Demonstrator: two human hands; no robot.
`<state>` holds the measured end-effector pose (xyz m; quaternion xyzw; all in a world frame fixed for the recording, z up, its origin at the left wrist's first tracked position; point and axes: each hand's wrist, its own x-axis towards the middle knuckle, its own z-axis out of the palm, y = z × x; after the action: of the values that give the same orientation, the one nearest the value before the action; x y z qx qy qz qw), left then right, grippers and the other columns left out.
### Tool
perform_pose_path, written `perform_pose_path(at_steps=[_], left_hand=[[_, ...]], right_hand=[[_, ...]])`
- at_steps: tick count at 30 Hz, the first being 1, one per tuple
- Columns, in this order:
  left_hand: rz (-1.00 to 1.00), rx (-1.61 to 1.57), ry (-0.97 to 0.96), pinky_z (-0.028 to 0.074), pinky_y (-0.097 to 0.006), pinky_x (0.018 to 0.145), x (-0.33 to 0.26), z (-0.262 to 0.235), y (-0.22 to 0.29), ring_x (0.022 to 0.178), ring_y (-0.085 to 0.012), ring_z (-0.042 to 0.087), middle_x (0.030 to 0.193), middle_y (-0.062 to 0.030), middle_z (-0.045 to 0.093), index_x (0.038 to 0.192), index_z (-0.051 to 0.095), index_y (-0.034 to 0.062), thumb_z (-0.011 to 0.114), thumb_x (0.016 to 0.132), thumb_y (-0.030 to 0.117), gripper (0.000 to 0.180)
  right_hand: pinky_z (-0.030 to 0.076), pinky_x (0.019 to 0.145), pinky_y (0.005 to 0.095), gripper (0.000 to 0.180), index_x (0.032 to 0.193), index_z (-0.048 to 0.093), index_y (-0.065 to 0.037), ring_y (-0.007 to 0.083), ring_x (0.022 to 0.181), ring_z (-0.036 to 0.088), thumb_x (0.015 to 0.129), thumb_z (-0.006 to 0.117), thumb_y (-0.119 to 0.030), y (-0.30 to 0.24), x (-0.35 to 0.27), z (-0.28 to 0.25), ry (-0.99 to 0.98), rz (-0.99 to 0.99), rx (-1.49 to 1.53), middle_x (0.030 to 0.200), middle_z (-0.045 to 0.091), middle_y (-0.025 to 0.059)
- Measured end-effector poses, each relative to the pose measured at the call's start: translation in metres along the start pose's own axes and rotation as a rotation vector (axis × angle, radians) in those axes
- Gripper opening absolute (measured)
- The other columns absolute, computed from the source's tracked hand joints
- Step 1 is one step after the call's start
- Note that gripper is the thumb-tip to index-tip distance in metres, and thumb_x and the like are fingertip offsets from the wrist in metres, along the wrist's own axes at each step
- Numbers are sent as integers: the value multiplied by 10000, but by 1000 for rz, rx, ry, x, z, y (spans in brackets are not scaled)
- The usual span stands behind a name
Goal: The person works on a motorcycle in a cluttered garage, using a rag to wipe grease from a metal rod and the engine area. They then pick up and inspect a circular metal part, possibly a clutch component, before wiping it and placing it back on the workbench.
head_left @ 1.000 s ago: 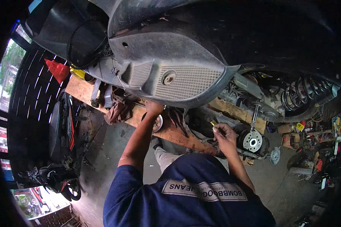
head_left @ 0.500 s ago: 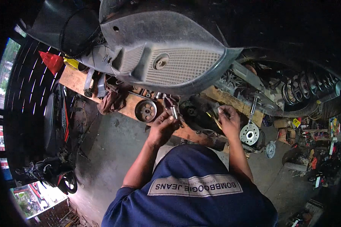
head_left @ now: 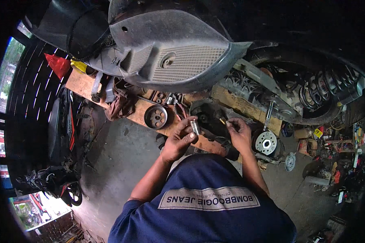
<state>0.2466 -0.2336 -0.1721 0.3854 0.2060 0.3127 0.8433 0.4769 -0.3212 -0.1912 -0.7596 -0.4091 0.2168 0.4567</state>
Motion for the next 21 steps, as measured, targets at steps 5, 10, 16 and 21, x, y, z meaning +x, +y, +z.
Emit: perform_pose_path(at_steps=[5, 10, 16, 21], left_hand=[[-23, 95, 10, 411, -228, 755, 0, 3, 3, 870, -82, 502, 1020, 14, 576, 1428, 404, 68, 652, 925, 152, 567], [-30, 145, 84, 429, -234, 783, -4, -6, 7, 899, -82, 515, 1068, 17, 586, 1406, 441, 78, 669, 918, 153, 545], [26, 354, 160, 480, -314, 858, -10, -19, 21, 966, -128, 595, 1079, -57, 647, 1386, 443, 35, 708, 891, 150, 573], [14, 706, 266, 483, -285, 886, -24, -42, 46, 969, -115, 604, 1121, -66, 643, 1339, 483, 12, 727, 879, 163, 543]], right_hand=[[494, 762, 299, 176, 977, 664, -52, 157, 814, 641, 875, 704, -189, -11, 0, 11, -135, 144, 109, 873, 691, 74], [497, 764, 307, 180, 996, 668, -50, 156, 841, 641, 879, 696, -183, -18, -1, 28, -264, 49, 144, 939, 687, 64], [499, 755, 264, 272, 1082, 664, -1, 100, 840, 622, 953, 626, -237, -46, 4, 60, -526, 175, 427, 924, 682, 50], [504, 741, 281, 276, 1066, 655, 13, 121, 830, 627, 949, 631, -237, -79, 10, 107, -672, 46, 454, 922, 678, 59]])
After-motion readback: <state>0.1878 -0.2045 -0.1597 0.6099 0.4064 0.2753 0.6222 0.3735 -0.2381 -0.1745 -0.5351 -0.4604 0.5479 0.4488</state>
